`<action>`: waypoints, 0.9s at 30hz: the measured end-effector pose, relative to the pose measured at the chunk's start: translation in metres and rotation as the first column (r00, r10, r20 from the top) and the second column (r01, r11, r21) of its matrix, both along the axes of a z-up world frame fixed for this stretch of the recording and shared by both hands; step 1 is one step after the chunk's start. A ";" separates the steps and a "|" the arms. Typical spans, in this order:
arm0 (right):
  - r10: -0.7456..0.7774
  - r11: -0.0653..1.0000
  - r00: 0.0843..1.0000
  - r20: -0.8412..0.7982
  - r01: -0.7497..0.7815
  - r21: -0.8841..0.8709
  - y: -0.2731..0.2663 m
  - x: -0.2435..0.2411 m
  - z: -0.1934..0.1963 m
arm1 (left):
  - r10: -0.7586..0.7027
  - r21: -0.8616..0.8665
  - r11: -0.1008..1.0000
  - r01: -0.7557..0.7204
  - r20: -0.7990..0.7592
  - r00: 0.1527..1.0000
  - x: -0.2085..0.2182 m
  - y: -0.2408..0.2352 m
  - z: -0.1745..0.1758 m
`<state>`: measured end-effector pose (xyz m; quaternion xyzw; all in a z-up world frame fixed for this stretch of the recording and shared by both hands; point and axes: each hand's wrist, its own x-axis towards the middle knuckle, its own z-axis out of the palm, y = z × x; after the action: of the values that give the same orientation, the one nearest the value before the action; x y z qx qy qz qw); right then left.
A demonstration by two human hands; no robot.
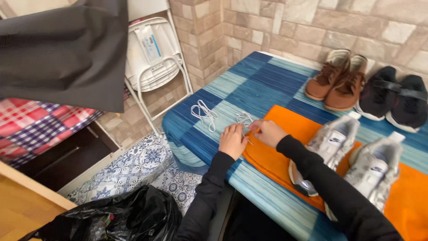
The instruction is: The person threads white shoelaces through the eyelets of a pair of silver sneakers placed on an orange mat. They pull the laces through each eyelet sequentially, adjust the tension, and tie the laces into a knot.
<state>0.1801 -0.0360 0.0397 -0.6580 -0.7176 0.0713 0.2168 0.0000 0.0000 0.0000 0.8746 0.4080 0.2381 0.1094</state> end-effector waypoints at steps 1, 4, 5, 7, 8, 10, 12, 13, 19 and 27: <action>0.015 1.000 1.000 0.005 -0.015 -0.001 0.002 -0.008 0.001 | 0.015 -0.001 1.000 -0.015 0.005 1.000 -0.001 -0.002 -0.001; -0.050 0.997 0.995 0.084 0.055 -0.058 0.009 -0.028 0.002 | 0.166 0.044 0.985 -0.169 0.061 0.984 0.000 -0.003 -0.011; -0.024 0.996 0.993 0.116 0.034 -0.079 0.011 -0.032 0.000 | 0.170 0.086 0.981 -0.175 0.061 0.984 0.002 -0.002 -0.018; 0.010 0.994 0.990 0.144 0.005 -0.105 0.032 -0.026 -0.020 | 0.182 0.122 0.975 -0.188 0.057 0.982 0.005 -0.003 -0.024; 0.000 0.999 0.977 0.211 0.009 -0.040 0.050 -0.018 -0.039 | 0.183 0.156 0.969 -0.191 0.068 0.981 0.005 -0.004 -0.023; -0.010 1.000 0.962 0.274 0.007 0.014 0.064 -0.010 -0.059 | 0.186 0.179 0.964 -0.196 0.074 0.980 0.006 -0.005 -0.029; -0.011 1.000 0.953 0.303 0.005 0.020 0.060 -0.008 -0.051 | 0.203 0.160 0.962 -0.219 0.110 0.973 0.008 0.002 -0.035; -0.010 1.000 0.953 0.303 0.004 0.022 0.055 -0.010 -0.045 | 0.205 0.163 0.962 -0.221 0.111 0.972 0.004 -0.003 -0.030; 0.073 0.987 0.995 -0.067 -0.063 0.149 -0.007 -0.013 0.037 | 0.068 -0.005 0.997 -0.071 0.364 0.929 -0.017 -0.035 0.019; 0.132 0.958 0.617 -0.776 0.123 0.261 -0.209 0.002 0.172 | -0.335 0.051 0.921 0.386 0.610 0.718 0.017 -0.085 0.071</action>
<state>0.1824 -0.2449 0.2119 -0.5193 -0.5538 0.2472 0.6021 0.0175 -0.0847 0.0706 0.8085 0.1819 0.4637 0.3135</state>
